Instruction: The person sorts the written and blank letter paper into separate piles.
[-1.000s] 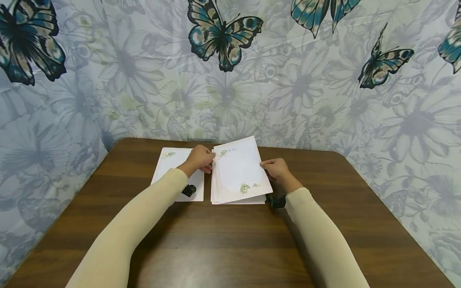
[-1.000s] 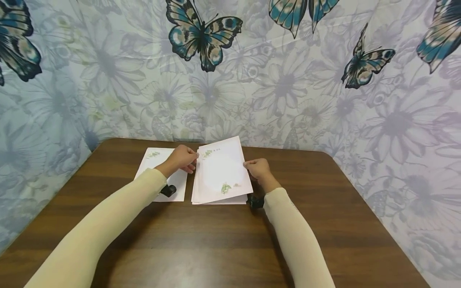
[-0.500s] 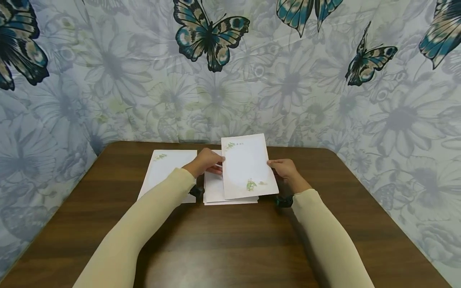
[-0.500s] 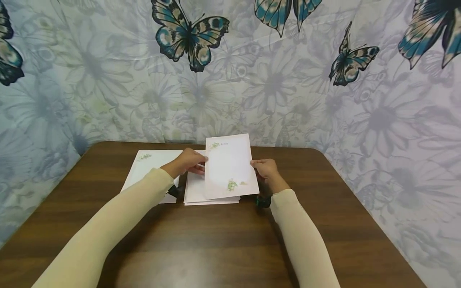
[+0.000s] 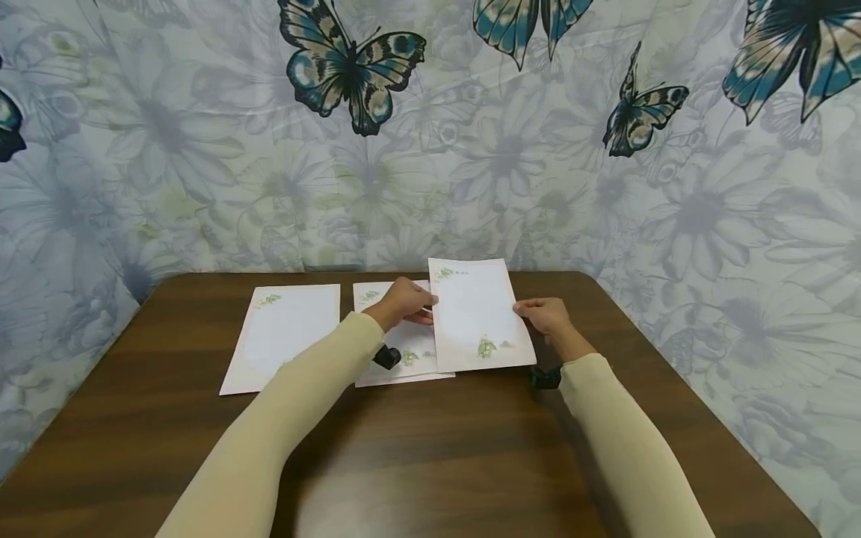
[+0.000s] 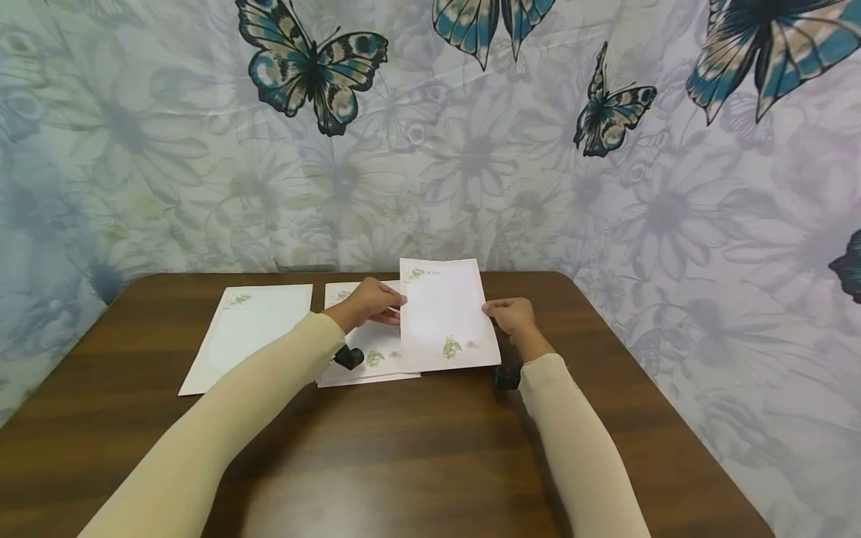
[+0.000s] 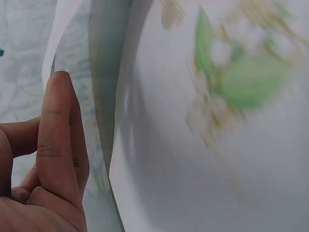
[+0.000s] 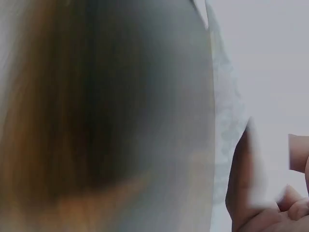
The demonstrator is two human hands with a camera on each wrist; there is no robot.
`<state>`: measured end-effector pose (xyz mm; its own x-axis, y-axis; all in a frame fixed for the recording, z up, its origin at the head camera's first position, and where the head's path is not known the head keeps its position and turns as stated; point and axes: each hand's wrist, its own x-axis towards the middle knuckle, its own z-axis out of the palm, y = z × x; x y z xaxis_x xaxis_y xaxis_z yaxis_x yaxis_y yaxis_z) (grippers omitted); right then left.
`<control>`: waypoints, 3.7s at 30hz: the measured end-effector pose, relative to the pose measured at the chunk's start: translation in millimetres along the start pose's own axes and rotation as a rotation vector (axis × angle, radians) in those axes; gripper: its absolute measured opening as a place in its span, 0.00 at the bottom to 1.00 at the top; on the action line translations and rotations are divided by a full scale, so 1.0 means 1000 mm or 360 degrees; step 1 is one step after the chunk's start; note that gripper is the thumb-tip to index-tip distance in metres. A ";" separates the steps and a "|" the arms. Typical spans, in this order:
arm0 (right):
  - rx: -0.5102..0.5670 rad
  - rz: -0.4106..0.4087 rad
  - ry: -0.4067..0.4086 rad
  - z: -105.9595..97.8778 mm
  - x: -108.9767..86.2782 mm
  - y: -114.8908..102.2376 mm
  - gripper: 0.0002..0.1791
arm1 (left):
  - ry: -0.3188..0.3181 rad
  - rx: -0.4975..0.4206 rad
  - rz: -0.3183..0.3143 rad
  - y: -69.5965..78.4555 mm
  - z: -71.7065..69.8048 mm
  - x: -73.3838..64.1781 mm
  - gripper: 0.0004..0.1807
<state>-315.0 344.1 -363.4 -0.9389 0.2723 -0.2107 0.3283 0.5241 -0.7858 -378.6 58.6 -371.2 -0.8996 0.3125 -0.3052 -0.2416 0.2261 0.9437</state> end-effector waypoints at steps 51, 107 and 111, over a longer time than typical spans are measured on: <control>-0.0186 -0.0006 0.0247 -0.014 0.011 0.034 0.14 | -0.0165 0.0395 0.0035 -0.002 0.041 0.018 0.14; 0.0002 -0.0209 -0.0240 0.120 -0.005 -0.078 0.18 | 0.0024 0.0530 -0.0237 -0.028 -0.129 -0.051 0.22; 0.0099 -0.0124 -0.0298 0.120 -0.005 -0.076 0.20 | 0.0039 0.0481 -0.0231 -0.031 -0.128 -0.049 0.22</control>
<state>-348.0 205.5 -372.4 -0.9660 0.0752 -0.2474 0.2522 0.4852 -0.8372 -373.6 -82.4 -369.3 -0.8730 0.2355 -0.4271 -0.2523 0.5313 0.8088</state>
